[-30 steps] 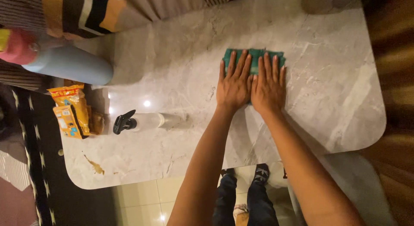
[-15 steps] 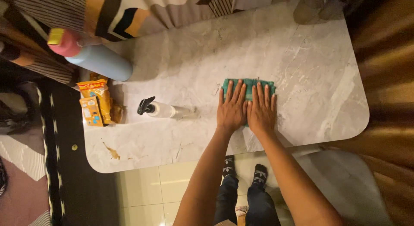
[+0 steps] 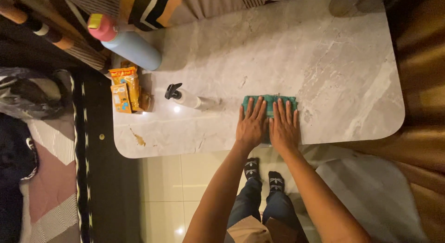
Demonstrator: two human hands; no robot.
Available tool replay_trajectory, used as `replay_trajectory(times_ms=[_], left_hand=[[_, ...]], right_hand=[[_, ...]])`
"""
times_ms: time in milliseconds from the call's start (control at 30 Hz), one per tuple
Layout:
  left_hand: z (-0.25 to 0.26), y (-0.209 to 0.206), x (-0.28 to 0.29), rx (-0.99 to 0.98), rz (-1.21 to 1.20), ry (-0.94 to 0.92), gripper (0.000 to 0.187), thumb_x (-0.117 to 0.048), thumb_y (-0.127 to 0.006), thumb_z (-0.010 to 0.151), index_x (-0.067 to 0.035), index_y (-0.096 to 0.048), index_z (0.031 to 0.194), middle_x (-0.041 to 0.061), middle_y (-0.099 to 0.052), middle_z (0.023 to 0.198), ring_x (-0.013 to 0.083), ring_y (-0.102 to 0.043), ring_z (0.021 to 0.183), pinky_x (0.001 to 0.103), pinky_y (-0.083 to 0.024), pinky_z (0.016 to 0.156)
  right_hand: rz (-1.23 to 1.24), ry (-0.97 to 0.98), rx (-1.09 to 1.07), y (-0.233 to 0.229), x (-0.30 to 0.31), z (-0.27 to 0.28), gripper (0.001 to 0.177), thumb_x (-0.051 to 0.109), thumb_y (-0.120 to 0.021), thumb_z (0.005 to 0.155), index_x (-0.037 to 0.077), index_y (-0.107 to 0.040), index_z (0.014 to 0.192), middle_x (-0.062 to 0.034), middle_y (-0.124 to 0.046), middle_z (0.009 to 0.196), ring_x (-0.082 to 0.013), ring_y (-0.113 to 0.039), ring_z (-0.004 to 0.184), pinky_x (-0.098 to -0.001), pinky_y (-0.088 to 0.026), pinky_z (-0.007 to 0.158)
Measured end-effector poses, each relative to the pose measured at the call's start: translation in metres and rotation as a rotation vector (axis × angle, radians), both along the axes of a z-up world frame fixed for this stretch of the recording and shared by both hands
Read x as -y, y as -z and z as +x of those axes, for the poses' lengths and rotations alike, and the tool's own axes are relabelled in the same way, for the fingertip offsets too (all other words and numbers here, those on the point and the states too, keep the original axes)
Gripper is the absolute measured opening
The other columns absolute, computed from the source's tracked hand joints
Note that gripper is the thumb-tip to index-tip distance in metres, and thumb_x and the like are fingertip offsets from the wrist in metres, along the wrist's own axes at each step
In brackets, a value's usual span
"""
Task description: The recorder folds a green checkered cloth and organizes snack packets and a spray bottle on a marble table.
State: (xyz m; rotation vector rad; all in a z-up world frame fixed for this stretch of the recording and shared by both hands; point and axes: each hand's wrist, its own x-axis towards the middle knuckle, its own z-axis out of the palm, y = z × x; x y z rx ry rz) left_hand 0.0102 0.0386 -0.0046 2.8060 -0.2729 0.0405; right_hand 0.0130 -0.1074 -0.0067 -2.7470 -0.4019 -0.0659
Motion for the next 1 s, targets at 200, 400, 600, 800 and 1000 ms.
replay_trajectory(times_ms=[200, 400, 600, 800, 1000], left_hand=[[-0.029, -0.057, 0.017, -0.164, -0.180, -0.503, 0.088, -0.042, -0.078, 0.082, -0.009, -0.036, 0.152, 0.022, -0.023, 0.162, 0.0365, -0.021, 0.151, 0.056, -0.023, 0.118], [-0.058, 0.002, 0.019, -0.070, -0.184, -0.573, 0.080, -0.021, -0.076, 0.090, 0.002, -0.038, 0.156, 0.022, -0.056, 0.142, 0.0389, -0.055, 0.124, 0.045, -0.051, 0.100], [-0.049, 0.035, -0.014, -0.454, -0.900, -0.626, 0.045, -0.033, -0.075, 0.097, 0.004, -0.072, 0.121, 0.016, -0.077, 0.098, 0.0288, -0.073, 0.090, 0.040, -0.057, 0.080], [-0.035, -0.016, -0.012, -0.534, -1.413, -0.505, 0.048, -0.033, -0.066, 0.099, -0.005, -0.052, 0.135, 0.009, -0.071, 0.113, 0.0181, -0.069, 0.101, 0.035, -0.059, 0.087], [-0.033, -0.059, -0.027, -0.543, -1.507, -0.320, 0.049, -0.029, -0.068, 0.099, -0.002, -0.055, 0.137, 0.011, -0.069, 0.111, 0.0183, -0.064, 0.097, 0.035, -0.056, 0.080]], right_hand=[[0.033, -0.018, 0.000, 0.017, 0.017, -0.021, 0.071, 0.038, -0.058, 0.102, 0.006, -0.031, 0.159, -0.0174, -0.021, 0.170, -0.0347, -0.021, 0.156, -0.0540, -0.020, 0.124], [0.206, 0.365, -0.248, -0.018, 0.019, -0.040, 0.104, 0.034, -0.084, 0.084, 0.003, -0.024, 0.164, -0.0256, -0.034, 0.155, -0.0452, -0.034, 0.144, -0.0562, -0.030, 0.118], [0.680, 0.515, -0.657, 0.020, 0.051, -0.021, 0.061, 0.021, -0.080, 0.083, 0.003, -0.057, 0.137, -0.0154, -0.062, 0.136, -0.0289, -0.061, 0.124, -0.0448, -0.051, 0.101], [1.211, 0.508, -0.814, -0.007, 0.081, -0.018, 0.035, 0.020, -0.070, 0.097, 0.001, -0.063, 0.126, -0.0158, -0.068, 0.124, -0.0247, -0.064, 0.108, -0.0427, -0.054, 0.094], [1.183, 0.425, -0.643, -0.085, 0.069, -0.033, 0.050, 0.008, -0.073, 0.089, 0.009, -0.055, 0.136, -0.0020, -0.065, 0.125, -0.0176, -0.060, 0.116, -0.0361, -0.047, 0.101]])
